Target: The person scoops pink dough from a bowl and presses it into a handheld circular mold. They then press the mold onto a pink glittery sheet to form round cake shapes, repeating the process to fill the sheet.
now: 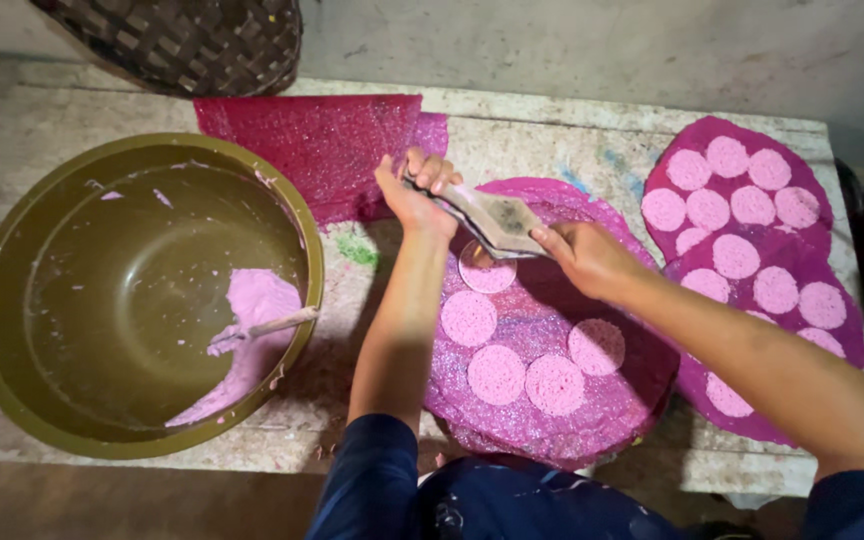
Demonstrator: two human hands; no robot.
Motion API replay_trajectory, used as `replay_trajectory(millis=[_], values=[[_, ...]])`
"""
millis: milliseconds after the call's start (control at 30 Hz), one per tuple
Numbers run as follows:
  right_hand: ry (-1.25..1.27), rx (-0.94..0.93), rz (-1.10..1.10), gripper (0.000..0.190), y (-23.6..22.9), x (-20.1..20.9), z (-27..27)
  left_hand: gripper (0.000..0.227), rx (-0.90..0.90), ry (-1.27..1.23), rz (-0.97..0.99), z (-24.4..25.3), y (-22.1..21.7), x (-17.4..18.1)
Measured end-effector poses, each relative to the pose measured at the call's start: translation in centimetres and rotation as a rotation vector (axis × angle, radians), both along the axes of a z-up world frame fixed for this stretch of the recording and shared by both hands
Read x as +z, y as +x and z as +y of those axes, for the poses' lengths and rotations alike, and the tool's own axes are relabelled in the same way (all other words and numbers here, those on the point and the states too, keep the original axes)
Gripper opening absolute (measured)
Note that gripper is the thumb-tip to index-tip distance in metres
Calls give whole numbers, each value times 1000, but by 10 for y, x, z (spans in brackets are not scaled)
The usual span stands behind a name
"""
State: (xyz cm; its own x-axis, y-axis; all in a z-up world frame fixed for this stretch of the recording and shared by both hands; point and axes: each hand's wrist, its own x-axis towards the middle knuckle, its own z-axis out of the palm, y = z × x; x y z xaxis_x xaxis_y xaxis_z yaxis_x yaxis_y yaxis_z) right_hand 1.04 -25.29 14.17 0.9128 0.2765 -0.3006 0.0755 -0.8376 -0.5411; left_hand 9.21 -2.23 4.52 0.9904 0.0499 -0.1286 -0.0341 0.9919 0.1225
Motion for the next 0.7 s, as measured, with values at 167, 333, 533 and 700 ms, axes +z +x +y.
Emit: replay_trajectory(millis=[167,333,533,700], values=[[-195,-15,12,61,5,-10,-8,44,35,0,73,-5,0,1],[96,-13,-96,56,-1,-41,-4,43,-9,80,-179,8,-6,14],[548,-76,-234,57,-41,-49,-28,58,-441,1333,576,20,-45,23],[763,-208,-266,73,-70,-33,-59,116,-346,2383,-27,-25,-111,8]])
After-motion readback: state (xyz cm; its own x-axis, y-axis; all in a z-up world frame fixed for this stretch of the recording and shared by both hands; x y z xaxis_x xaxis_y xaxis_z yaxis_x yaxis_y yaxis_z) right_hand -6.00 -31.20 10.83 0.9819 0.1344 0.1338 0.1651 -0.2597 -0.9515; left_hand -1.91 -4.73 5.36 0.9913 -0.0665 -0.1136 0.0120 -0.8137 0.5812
